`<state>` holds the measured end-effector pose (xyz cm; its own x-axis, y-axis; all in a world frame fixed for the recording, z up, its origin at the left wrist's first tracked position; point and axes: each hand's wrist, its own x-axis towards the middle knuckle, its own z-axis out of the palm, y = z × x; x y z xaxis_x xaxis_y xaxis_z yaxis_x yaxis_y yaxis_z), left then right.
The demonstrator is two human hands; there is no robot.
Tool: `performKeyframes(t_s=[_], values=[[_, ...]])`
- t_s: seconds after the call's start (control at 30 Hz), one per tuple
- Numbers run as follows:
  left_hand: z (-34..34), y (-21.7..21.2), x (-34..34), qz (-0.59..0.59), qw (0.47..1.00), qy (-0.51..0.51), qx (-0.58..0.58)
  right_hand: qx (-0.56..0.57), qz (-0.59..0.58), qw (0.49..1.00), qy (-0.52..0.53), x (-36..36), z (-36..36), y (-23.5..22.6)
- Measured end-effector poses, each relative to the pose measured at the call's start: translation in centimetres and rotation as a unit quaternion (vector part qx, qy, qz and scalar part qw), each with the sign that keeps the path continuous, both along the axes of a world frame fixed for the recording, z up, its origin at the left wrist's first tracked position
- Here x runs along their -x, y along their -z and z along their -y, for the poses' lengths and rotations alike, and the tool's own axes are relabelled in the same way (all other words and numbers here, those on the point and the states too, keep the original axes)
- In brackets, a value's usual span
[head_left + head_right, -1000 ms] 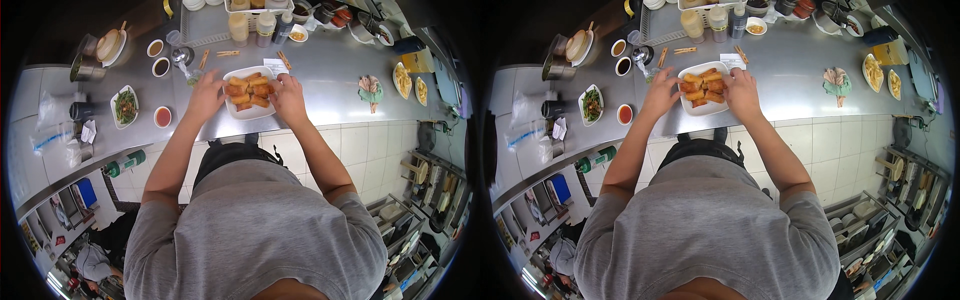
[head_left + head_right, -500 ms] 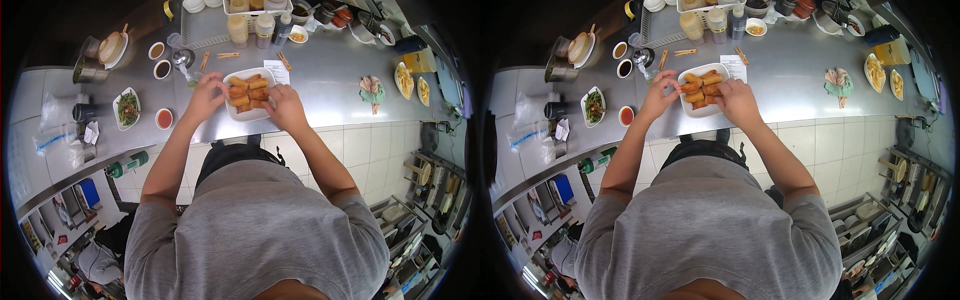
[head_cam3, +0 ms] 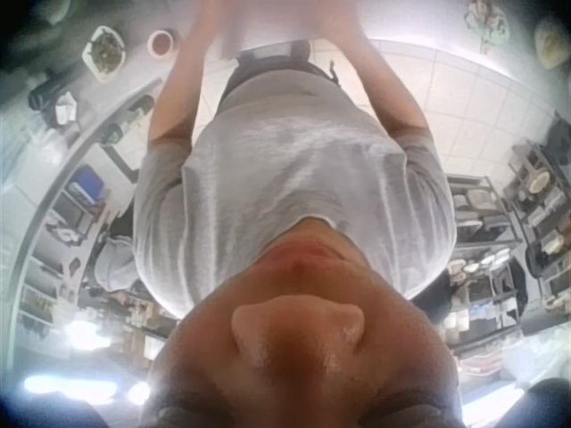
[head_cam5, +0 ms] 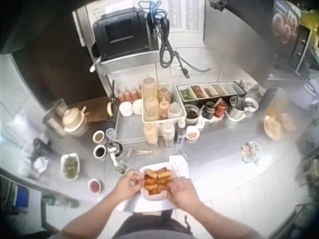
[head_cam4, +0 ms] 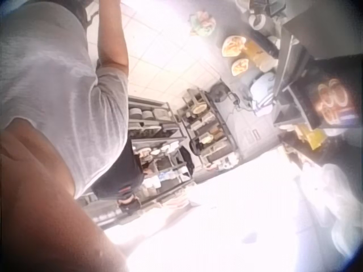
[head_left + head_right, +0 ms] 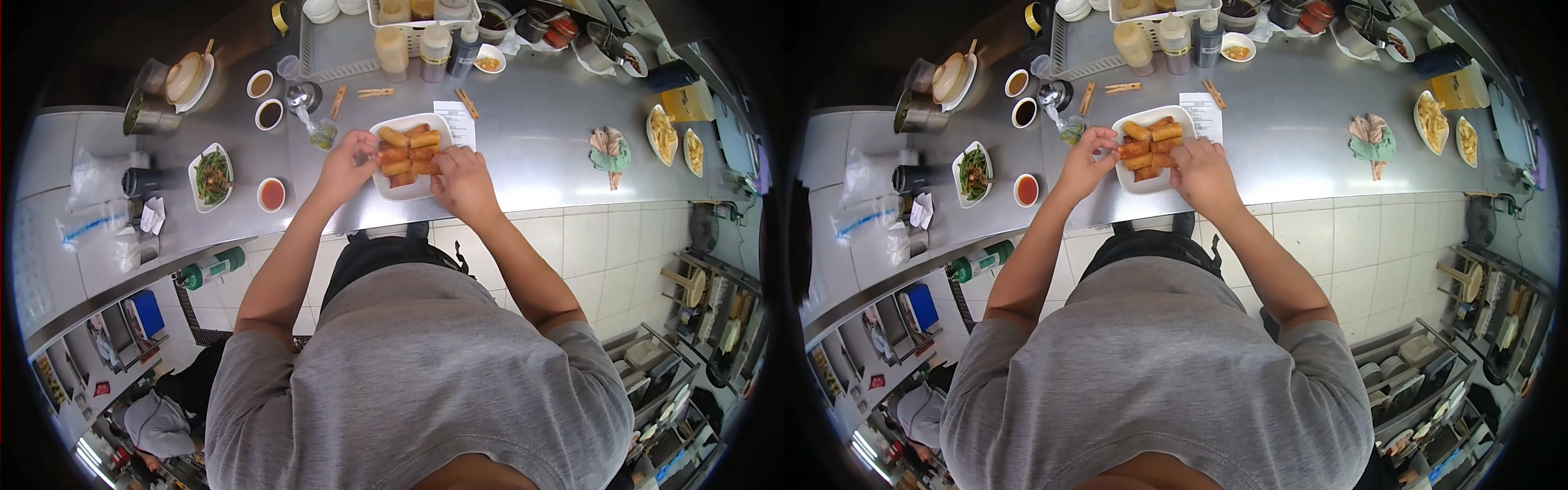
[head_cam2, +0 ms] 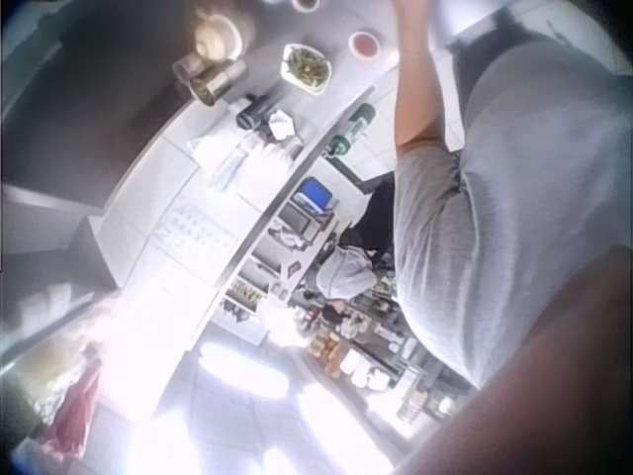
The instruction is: The person organizes and garnishes various food dishes on a prep counter, including tofu and green beans, before arranging them with spring rolls and soup to fulfill orders. They handle order tickets from a rail, placing them with the corresponding plates at the pass-through window.
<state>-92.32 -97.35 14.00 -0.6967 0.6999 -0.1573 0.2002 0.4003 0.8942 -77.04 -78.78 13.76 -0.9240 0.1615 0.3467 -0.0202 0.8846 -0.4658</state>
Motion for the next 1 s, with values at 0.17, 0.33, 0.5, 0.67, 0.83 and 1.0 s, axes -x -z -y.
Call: performKeyframes(t_s=[0.17,0.33,0.5,0.67,0.83,1.0], values=[[-0.8,-0.5,-1.4,-0.001,0.999,-0.027,0.018,-0.044,0.034,0.998,-0.012,2.6,-1.8,-1.6],[0.3,-0.4,-0.5,-0.074,0.995,-0.063,-0.013,-0.062,0.034,0.995,-0.070,4.9,-2.3,-2.1],[3.4,0.0,1.0,0.069,0.982,-0.146,-0.094,-0.102,0.214,0.969,-0.067,8.9,0.6,-4.6],[4.6,-0.9,1.0,0.107,0.963,-0.191,-0.156,-0.069,0.218,0.970,-0.079,10.0,1.4,-3.2],[4.8,-0.6,0.0,0.127,0.958,-0.195,-0.167,-0.078,0.216,0.965,-0.128,9.3,0.9,-1.9],[1.4,0.4,-2.7,0.060,0.974,-0.161,-0.145,0.059,0.103,0.989,-0.085,7.9,-1.6,-2.9]])
